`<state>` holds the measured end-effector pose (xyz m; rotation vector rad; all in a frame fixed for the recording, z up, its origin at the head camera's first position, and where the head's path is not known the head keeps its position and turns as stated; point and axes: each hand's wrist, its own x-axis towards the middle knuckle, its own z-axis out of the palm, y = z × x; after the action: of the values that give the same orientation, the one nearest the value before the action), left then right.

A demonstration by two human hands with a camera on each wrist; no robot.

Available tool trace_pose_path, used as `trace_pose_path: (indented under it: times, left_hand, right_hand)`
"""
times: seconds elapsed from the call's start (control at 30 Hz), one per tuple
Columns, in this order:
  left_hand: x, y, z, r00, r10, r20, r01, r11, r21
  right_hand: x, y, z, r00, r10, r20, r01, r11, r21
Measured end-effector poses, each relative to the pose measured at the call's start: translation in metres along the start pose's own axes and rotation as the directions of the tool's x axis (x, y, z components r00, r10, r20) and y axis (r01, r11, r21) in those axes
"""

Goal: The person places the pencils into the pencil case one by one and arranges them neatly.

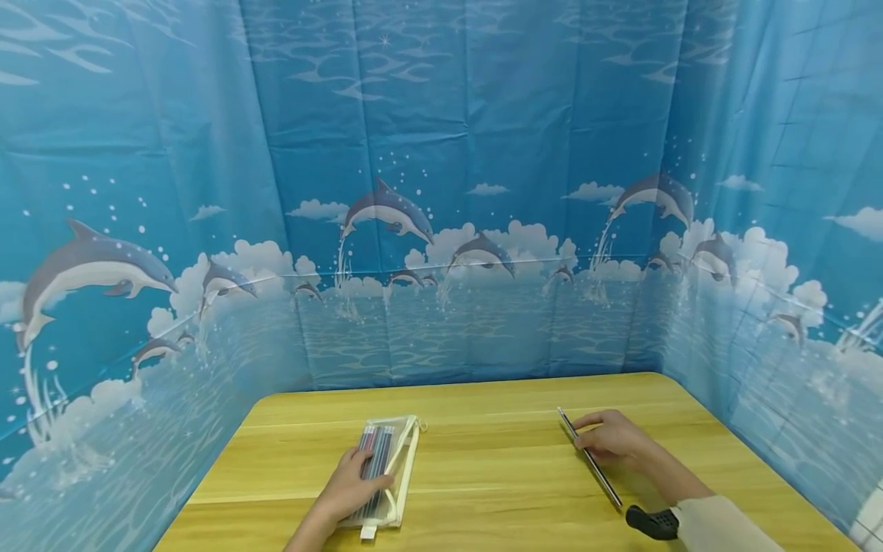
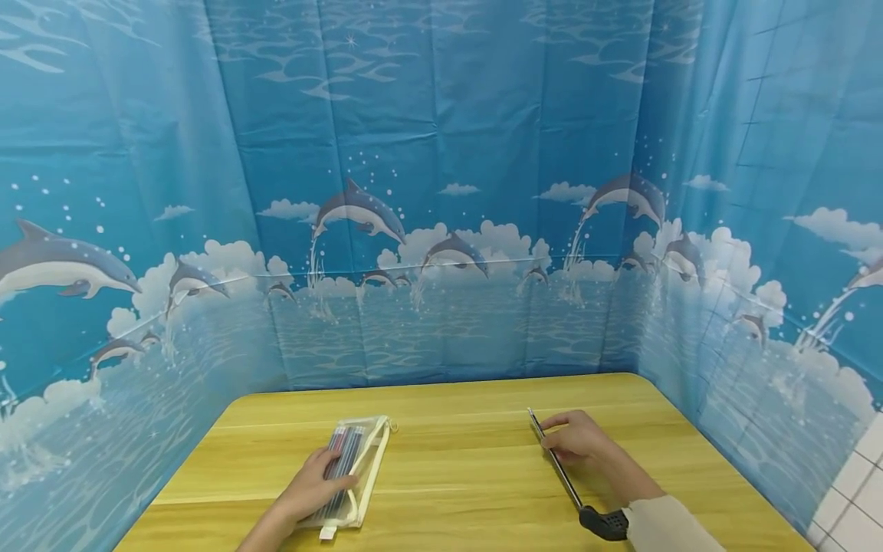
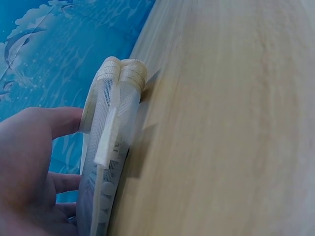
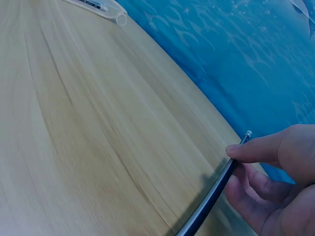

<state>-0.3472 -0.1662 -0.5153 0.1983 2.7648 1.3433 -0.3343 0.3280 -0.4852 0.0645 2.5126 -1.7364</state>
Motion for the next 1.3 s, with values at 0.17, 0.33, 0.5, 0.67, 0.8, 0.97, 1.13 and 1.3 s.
trace_pose_path:
  times: [0.17,0.33,0.5,0.67,0.8,0.97,1.13,1.3]
  left_hand:
    - [-0.001,0.002,-0.001,1.0,-0.002,-0.002,0.002,1.0,0.002]
    - [-0.001,0.003,-0.001,1.0,-0.006,-0.002,0.006,1.0,0.005]
    - [-0.001,0.004,-0.001,1.0,-0.009,-0.004,0.009,1.0,0.005]
    - [-0.001,0.003,-0.002,1.0,-0.007,-0.002,0.007,1.0,0.006]
    - [-0.001,0.001,-0.002,1.0,0.0,-0.007,0.0,1.0,0.01]
    - [0.0,-0.001,0.0,1.0,0.006,-0.006,-0.006,1.0,0.021]
    - [-0.001,0.001,0.001,1.0,0.009,-0.008,-0.009,1.0,0.024]
    - [-0.001,0.003,0.001,1.0,0.006,-0.007,-0.006,1.0,0.027]
  right_hand:
    - [0.005,-0.004,0.014,0.999,0.028,0.033,-0.033,0.989,0.145]
    - [0.009,-0.01,0.033,0.998,0.038,0.054,-0.051,0.968,0.247]
    - [0.012,-0.018,0.054,0.998,0.047,0.044,-0.057,0.959,0.277]
    - [0.017,-0.025,0.079,0.999,0.046,0.004,-0.045,0.96,0.277]
    - [0.02,-0.033,0.103,0.999,0.041,-0.027,-0.033,0.963,0.268]
    - [0.018,-0.04,0.131,0.999,0.03,-0.033,-0.02,0.966,0.258]
    - [0.016,-0.045,0.151,1.0,0.012,0.002,-0.012,0.966,0.256]
    - [0.016,-0.051,0.166,0.999,0.011,0.046,-0.023,0.966,0.257]
